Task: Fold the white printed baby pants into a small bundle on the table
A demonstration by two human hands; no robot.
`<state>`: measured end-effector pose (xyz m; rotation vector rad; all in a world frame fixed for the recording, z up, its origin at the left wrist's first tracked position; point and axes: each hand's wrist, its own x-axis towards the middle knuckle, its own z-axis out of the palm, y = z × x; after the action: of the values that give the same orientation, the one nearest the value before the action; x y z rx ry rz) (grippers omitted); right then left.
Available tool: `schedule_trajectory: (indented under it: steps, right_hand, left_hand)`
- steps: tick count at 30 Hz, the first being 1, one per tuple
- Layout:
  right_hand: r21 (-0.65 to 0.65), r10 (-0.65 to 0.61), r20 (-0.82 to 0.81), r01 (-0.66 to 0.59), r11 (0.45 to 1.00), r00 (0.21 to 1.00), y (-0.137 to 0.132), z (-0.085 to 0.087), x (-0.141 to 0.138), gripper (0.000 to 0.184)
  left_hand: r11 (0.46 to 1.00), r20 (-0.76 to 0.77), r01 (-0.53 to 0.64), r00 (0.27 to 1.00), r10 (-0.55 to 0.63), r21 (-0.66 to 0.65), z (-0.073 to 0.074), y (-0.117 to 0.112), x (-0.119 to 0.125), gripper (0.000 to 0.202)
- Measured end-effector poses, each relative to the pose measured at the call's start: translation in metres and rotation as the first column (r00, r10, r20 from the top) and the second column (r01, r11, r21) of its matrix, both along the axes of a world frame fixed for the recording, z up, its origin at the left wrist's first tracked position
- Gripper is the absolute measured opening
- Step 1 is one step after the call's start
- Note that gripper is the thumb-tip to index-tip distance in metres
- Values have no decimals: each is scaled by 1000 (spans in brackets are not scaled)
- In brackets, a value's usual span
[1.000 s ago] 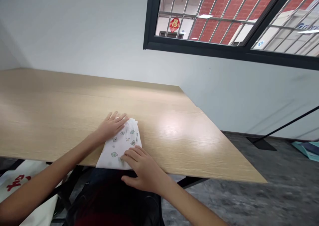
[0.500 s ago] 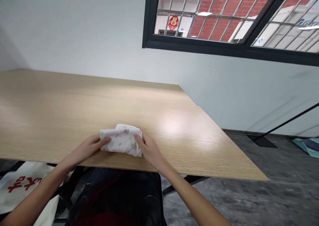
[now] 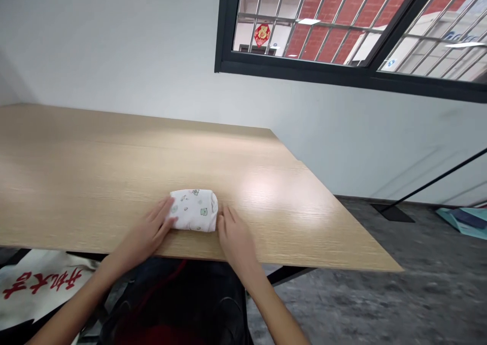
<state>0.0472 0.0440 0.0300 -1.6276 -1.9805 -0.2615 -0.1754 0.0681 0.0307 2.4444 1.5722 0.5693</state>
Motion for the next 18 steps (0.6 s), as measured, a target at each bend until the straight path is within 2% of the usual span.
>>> schedule_trajectory:
  steps: [2, 4, 5, 8, 10, 12, 14, 16, 18]
  right_hand:
    - [158, -72, -57, 80, 984, 996, -17, -1, 5, 33]
    - [279, -2, -64, 20, 960, 998, -32, -1, -4, 29]
    - [288, 55, -46, -39, 957, 997, -36, -1, -13, 30]
    - [121, 152, -30, -147, 982, 988, -26, 2, -34, 37]
    - [-47, 162, -119, -169, 985, 980, -5, 6, -36, 35]
    - [-188, 215, -227, -260, 947, 950, 15, 13, -30, 34]
    - [-266, 295, -263, -363, 893, 919, 23, 23, -20, 33]
    - [-311, 369, -183, -410, 858, 911, 18, 34, -14, 33]
    - [-330, 415, -68, -413, 849, 907, 6, 40, -13, 38]
  left_hand:
    - [992, 64, -87, 994, 92, -87, 8, 6, -8, 61]
    - [986, 114, -119, 985, 132, -118, 24, 21, -5, 61]
    - [987, 124, -107, 985, 123, -124, 32, 29, 1, 58]
    - [988, 83, -21, 996, 34, -151, 46, 39, 23, 44]
    - [985, 53, -41, 997, 51, -168, 42, 24, 36, 38]
    - [980, 67, -120, 989, 132, -157, 31, -4, 41, 39]
    - [974, 140, -166, 972, 187, -152, 21, -33, 38, 41]
    - [978, 261, -68, 958, 120, -197, 18, -50, 25, 42]
    - [961, 395, 54, 917, 60, -272, 22, -51, 8, 41]
